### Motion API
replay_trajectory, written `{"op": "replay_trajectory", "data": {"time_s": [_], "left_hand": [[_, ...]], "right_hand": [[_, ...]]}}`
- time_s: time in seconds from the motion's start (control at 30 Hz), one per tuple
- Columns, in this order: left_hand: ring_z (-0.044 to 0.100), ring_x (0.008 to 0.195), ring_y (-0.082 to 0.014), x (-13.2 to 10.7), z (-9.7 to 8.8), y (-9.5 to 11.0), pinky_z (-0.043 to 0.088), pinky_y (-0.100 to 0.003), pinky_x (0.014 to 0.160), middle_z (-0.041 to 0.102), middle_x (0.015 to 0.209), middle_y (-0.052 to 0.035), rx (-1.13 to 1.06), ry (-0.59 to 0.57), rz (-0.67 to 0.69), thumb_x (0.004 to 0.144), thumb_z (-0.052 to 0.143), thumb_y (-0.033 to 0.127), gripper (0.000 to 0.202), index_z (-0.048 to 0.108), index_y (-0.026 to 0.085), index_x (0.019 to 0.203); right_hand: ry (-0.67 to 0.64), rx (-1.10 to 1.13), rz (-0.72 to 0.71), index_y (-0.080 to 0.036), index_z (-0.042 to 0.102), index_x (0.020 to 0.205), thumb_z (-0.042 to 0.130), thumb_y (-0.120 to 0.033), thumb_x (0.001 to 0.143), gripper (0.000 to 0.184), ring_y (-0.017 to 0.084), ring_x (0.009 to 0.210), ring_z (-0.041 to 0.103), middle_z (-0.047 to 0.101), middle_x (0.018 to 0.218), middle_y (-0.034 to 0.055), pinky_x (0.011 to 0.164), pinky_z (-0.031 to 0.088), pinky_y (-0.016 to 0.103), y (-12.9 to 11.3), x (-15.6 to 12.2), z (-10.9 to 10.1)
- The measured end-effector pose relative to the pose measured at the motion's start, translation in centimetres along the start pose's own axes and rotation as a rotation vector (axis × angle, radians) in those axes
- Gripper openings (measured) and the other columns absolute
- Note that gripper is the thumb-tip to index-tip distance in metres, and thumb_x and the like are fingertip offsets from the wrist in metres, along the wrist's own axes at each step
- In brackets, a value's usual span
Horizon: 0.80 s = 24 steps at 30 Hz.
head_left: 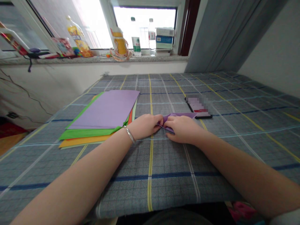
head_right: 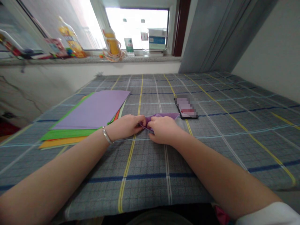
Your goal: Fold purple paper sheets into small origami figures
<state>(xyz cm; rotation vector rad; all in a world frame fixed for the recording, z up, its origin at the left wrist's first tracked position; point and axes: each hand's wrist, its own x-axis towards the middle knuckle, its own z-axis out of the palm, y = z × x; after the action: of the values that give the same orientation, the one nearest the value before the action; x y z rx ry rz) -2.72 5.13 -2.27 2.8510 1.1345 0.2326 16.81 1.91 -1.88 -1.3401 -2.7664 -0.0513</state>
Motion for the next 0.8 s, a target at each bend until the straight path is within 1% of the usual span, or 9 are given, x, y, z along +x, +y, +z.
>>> {"op": "replay_trajectory", "data": {"time_s": [0.1, 0.2, 0.37, 0.43, 0.5, 0.57, 0.63, 0.7, 0.8], "left_hand": [[0.06, 0.07, -0.0174, 0.1, -0.1, -0.1, 0.036, -0.026, 0.062, 0.065, 0.076, 0.0007, -0.034, 0.002, 0.002, 0.086, 0.055, 0.027, 0.008, 0.06, 0.023, 0.091], [0.059, 0.068, -0.0164, 0.2, -0.3, 0.1, 0.036, -0.026, 0.061, 0.065, 0.074, 0.0012, -0.077, -0.009, -0.041, 0.085, 0.059, 0.034, 0.012, 0.062, 0.023, 0.085], [0.058, 0.067, -0.0146, 0.4, -0.3, -0.1, 0.037, -0.025, 0.062, 0.067, 0.076, 0.0009, -0.191, -0.017, -0.089, 0.085, 0.059, 0.035, 0.015, 0.063, 0.02, 0.081], [0.058, 0.067, -0.014, 0.4, -0.2, -0.3, 0.038, -0.024, 0.062, 0.067, 0.075, 0.0013, -0.233, -0.013, -0.097, 0.084, 0.06, 0.035, 0.016, 0.064, 0.02, 0.081], [0.059, 0.067, -0.0134, 0.4, -0.2, -0.5, 0.039, -0.024, 0.063, 0.068, 0.075, 0.0019, -0.254, -0.015, -0.1, 0.083, 0.061, 0.032, 0.013, 0.065, 0.02, 0.081], [0.06, 0.069, -0.0125, 0.4, -0.3, -0.8, 0.039, -0.022, 0.064, 0.069, 0.076, 0.0026, -0.249, -0.054, -0.06, 0.081, 0.062, 0.025, 0.008, 0.068, 0.02, 0.082], [0.061, 0.07, -0.0114, 0.3, -0.6, -0.9, 0.039, -0.021, 0.065, 0.07, 0.077, 0.0032, -0.222, -0.111, 0.001, 0.08, 0.06, 0.02, 0.011, 0.07, 0.021, 0.085], [0.061, 0.071, -0.0111, 0.2, -0.8, -1.0, 0.039, -0.02, 0.066, 0.07, 0.079, 0.0032, -0.181, -0.138, 0.051, 0.081, 0.059, 0.019, 0.014, 0.071, 0.023, 0.088], [0.062, 0.072, -0.0116, 0.1, -0.9, -1.0, 0.039, -0.02, 0.066, 0.071, 0.081, 0.0025, -0.126, -0.116, 0.086, 0.082, 0.058, 0.019, 0.015, 0.071, 0.023, 0.089]], "right_hand": [[0.001, 0.045, 0.025, -0.02, 0.067, 0.105, 0.053, -0.028, 0.082, 0.028, 0.024, 0.1, 0.061, 0.067, 0.112, 0.007, 0.082, 0.044, 0.034, 0.0, 0.6, 0.6], [-0.009, 0.041, 0.055, -0.019, 0.068, 0.1, 0.048, -0.022, 0.085, 0.026, 0.024, 0.1, 0.061, 0.068, 0.108, 0.0076, 0.082, 0.044, 0.034, -0.1, 1.1, 0.6], [-0.052, -0.043, 0.116, -0.017, 0.071, 0.09, 0.047, -0.028, 0.087, 0.027, 0.026, 0.095, 0.062, 0.069, 0.103, 0.012, 0.077, 0.043, 0.036, -0.4, 1.3, -0.6], [-0.063, -0.085, 0.13, -0.017, 0.072, 0.091, 0.048, -0.028, 0.086, 0.027, 0.027, 0.093, 0.063, 0.069, 0.102, 0.0121, 0.076, 0.043, 0.037, -0.4, 1.0, -1.0], [-0.06, -0.109, 0.098, -0.019, 0.072, 0.095, 0.049, -0.025, 0.084, 0.026, 0.026, 0.091, 0.063, 0.07, 0.102, 0.0103, 0.076, 0.042, 0.037, -0.3, 0.8, -1.0], [-0.051, -0.101, 0.035, -0.023, 0.072, 0.1, 0.051, -0.022, 0.082, 0.027, 0.025, 0.092, 0.063, 0.069, 0.104, 0.0077, 0.076, 0.041, 0.037, -0.2, 0.7, -0.9], [-0.053, -0.086, -0.015, -0.026, 0.072, 0.103, 0.052, -0.021, 0.081, 0.03, 0.024, 0.094, 0.063, 0.069, 0.107, 0.0059, 0.077, 0.041, 0.036, -0.2, 0.6, -0.8], [-0.056, -0.086, -0.022, -0.027, 0.072, 0.105, 0.053, -0.022, 0.082, 0.031, 0.024, 0.094, 0.063, 0.069, 0.108, 0.0053, 0.078, 0.04, 0.037, -0.3, 0.5, -0.9], [-0.056, -0.091, 0.033, -0.027, 0.074, 0.1, 0.054, -0.037, 0.084, 0.027, 0.025, 0.09, 0.064, 0.07, 0.104, 0.0054, 0.076, 0.04, 0.037, -0.3, 0.2, -1.2]]}}
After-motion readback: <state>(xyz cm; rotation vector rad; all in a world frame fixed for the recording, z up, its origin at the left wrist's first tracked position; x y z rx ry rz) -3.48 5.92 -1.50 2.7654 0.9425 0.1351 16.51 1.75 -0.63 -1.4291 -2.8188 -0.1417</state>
